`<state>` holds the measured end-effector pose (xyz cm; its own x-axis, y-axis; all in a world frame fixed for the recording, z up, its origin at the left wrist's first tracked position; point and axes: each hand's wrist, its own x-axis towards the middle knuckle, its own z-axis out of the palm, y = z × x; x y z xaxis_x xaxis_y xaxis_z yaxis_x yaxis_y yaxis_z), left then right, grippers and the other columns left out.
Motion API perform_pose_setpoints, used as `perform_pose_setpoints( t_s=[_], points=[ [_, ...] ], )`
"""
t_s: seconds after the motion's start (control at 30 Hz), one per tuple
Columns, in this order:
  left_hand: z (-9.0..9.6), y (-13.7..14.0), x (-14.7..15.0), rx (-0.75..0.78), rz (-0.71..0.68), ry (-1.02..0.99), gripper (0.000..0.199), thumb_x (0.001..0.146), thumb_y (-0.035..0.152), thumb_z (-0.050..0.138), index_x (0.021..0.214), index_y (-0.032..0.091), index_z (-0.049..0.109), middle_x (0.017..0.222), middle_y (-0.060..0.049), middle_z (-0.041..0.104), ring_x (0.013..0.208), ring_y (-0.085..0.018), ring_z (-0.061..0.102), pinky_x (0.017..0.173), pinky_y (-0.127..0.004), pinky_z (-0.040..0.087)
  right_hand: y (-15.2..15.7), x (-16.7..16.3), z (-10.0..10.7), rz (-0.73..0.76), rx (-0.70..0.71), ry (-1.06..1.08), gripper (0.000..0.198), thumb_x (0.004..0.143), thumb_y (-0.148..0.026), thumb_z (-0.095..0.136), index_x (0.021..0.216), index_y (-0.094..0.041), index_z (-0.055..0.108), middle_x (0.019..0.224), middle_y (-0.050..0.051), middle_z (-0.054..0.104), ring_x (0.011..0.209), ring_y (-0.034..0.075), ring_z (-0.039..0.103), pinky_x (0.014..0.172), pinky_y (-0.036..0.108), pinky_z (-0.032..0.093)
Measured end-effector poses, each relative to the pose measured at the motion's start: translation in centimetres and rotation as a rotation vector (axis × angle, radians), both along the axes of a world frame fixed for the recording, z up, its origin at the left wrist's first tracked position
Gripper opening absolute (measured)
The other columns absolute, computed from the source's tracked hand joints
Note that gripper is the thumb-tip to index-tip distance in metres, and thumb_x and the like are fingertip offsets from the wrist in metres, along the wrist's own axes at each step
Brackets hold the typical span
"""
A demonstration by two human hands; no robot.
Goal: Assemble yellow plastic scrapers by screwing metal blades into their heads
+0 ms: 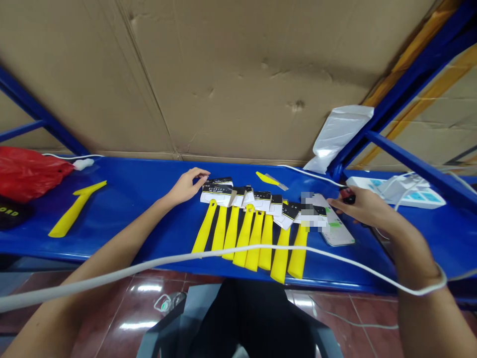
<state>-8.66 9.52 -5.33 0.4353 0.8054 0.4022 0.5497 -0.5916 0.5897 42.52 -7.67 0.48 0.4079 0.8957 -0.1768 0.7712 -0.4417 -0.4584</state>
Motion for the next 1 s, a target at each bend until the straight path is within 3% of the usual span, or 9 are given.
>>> perform_pose_setpoints(
  t_s=[0.33,0.43,0.57,0.7,0.83,1.0],
  points=[
    [-0.1,0.0,-0.1,0.019,0.009,0.009,0.042,0.11,0.053,0.059,0.127,0.02,0.079,0.131,-0.014,0.081,0.122,-0.031,0.076,0.112,-0.049,0.059,-3.9,0.0,0.1,0.126,-0.011,0.061,0.022,0.098,-0.035,0.079,0.101,-0.02,0.063,0.089,0.009,0.076,0.067,0.02,0.066,0.051,0.031,0.053],
    [-0.1,-0.1,-0.2,0.019,0.01,0.016,0.044,0.111,0.055,0.058,0.128,0.02,0.079,0.133,-0.014,0.08,0.125,-0.031,0.075,0.113,-0.048,0.058,-5.1,0.0,0.4,0.136,-0.054,0.108,0.034,0.089,-0.035,0.086,0.107,-0.02,0.062,0.101,0.013,0.082,0.063,0.02,0.068,0.051,0.033,0.054],
    [0.1,-0.2,-0.2,0.011,0.015,0.026,0.046,0.111,0.056,0.057,0.128,0.02,0.079,0.134,-0.014,0.08,0.125,-0.031,0.075,0.113,-0.047,0.058,-6.0,0.0,0.5,0.141,-0.037,0.142,0.046,0.077,-0.03,0.09,0.112,-0.021,0.062,0.118,0.021,0.083,0.076,0.026,0.077,0.056,0.034,0.058],
    [0.1,-0.2,-0.1,0.009,0.022,0.03,0.046,0.11,0.058,0.057,0.128,0.02,0.078,0.133,-0.014,0.081,0.124,-0.031,0.075,0.113,-0.048,0.058,-6.4,0.0,0.5,0.139,-0.047,0.119,0.044,0.079,-0.029,0.087,0.114,-0.021,0.062,0.114,0.02,0.083,0.075,0.026,0.076,0.061,0.037,0.061],
    [0.3,-0.3,-0.1,-0.003,0.021,0.03,0.048,0.11,0.059,0.057,0.129,0.021,0.079,0.135,-0.015,0.081,0.126,-0.033,0.075,0.115,-0.051,0.058,-6.7,-0.5,1.0,0.101,-0.059,0.146,0.036,0.082,-0.026,0.082,0.111,-0.021,0.062,0.11,0.018,0.082,0.069,0.024,0.073,0.056,0.037,0.059],
    [0.6,-0.7,0.1,-0.006,-0.042,0.054,0.049,0.112,0.059,0.053,0.131,0.023,0.08,0.141,-0.013,0.081,0.136,-0.033,0.072,0.123,-0.053,0.053,-6.8,-0.4,0.9,0.074,-0.049,0.196,0.029,0.084,-0.023,0.075,0.11,-0.022,0.062,0.114,0.017,0.08,0.075,0.025,0.074,0.055,0.036,0.061]
  ],
)
